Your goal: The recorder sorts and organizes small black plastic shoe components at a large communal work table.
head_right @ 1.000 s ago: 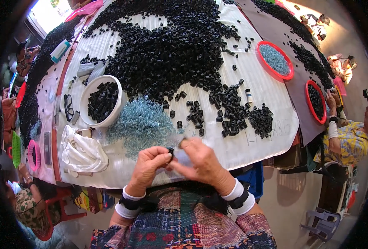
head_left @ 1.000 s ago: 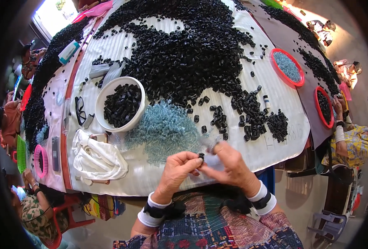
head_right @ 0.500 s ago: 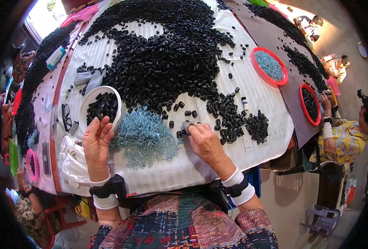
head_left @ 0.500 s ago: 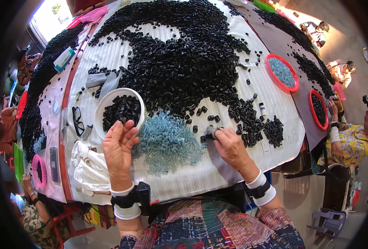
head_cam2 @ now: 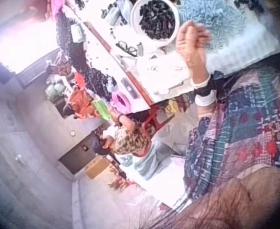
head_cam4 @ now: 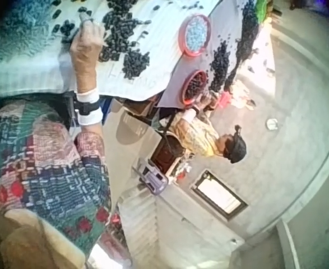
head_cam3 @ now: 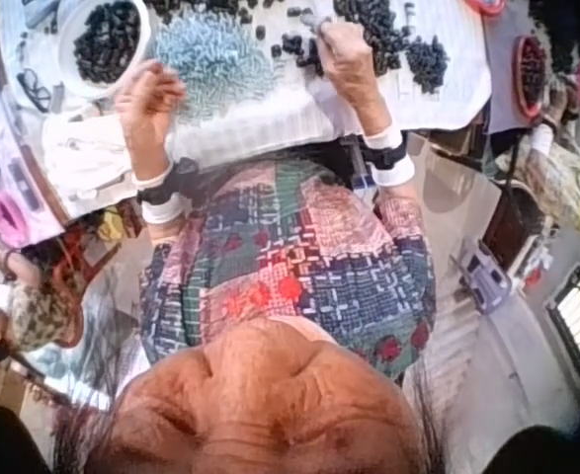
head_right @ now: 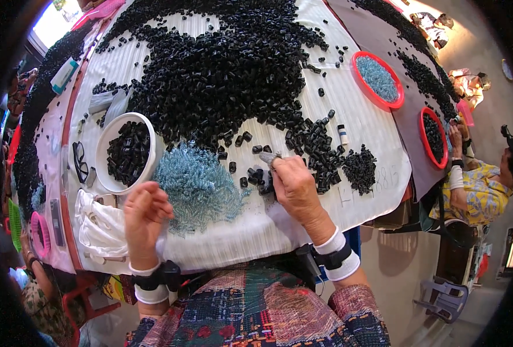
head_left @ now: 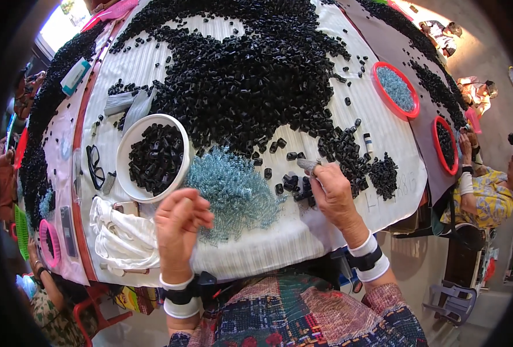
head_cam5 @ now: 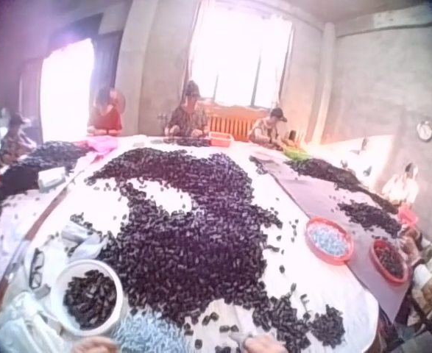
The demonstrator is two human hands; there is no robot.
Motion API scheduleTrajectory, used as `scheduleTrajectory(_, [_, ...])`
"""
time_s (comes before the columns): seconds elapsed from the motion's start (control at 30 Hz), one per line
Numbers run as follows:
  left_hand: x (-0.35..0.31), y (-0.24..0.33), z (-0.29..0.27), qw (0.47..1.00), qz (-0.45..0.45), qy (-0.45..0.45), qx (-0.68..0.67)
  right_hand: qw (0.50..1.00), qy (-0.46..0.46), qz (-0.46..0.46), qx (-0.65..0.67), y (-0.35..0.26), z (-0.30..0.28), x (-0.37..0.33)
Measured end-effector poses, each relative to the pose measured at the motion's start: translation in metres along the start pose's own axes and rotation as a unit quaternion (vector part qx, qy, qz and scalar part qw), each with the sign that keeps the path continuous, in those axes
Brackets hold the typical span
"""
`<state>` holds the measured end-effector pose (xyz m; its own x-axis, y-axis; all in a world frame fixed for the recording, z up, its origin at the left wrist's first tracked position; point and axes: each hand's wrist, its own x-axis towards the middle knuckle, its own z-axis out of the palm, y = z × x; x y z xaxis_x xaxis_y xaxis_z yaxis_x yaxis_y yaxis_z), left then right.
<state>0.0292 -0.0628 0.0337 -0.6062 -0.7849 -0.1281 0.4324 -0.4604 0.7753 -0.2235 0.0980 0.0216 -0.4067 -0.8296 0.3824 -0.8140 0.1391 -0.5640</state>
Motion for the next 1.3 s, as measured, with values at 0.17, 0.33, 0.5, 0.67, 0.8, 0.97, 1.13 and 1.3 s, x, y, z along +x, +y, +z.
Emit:
scheduleTrajectory(0.17, [-0.018,-0.026,0.014,0.982,-0.166,-0.058,0.070,0.997,0.002,-0.055,-0.052,0.001,0.004,0.004])
scheduleTrajectory(0.33, [-0.027,-0.044,0.021,0.961,-0.245,-0.098,0.086,0.996,-0.027,-0.064,-0.060,0.002,0.007,0.004])
scheduleTrajectory(0.5, [-0.032,-0.051,0.029,0.938,-0.299,-0.139,0.109,0.994,-0.047,-0.060,-0.078,0.010,0.010,0.001])
scheduleTrajectory(0.67, [-0.030,-0.056,0.030,0.942,-0.287,-0.137,0.108,0.998,-0.052,0.006,-0.030,0.013,0.011,0.000])
scheduleTrajectory(0.8, [-0.031,-0.059,0.032,0.948,-0.272,-0.118,0.114,0.997,0.017,-0.037,-0.059,0.004,0.007,-0.004])
scheduleTrajectory(0.97, [-0.033,-0.063,0.032,0.951,-0.265,-0.090,0.129,0.983,-0.048,-0.083,-0.159,-0.004,0.014,-0.007])
scheduleTrajectory(1.13, [-0.033,-0.064,0.033,0.954,-0.257,-0.074,0.133,0.985,-0.036,-0.057,-0.161,0.006,0.017,-0.002])
scheduleTrajectory(1.3, [-0.034,-0.064,0.033,0.956,-0.254,-0.061,0.136,0.991,0.016,-0.044,-0.129,0.006,0.014,-0.003])
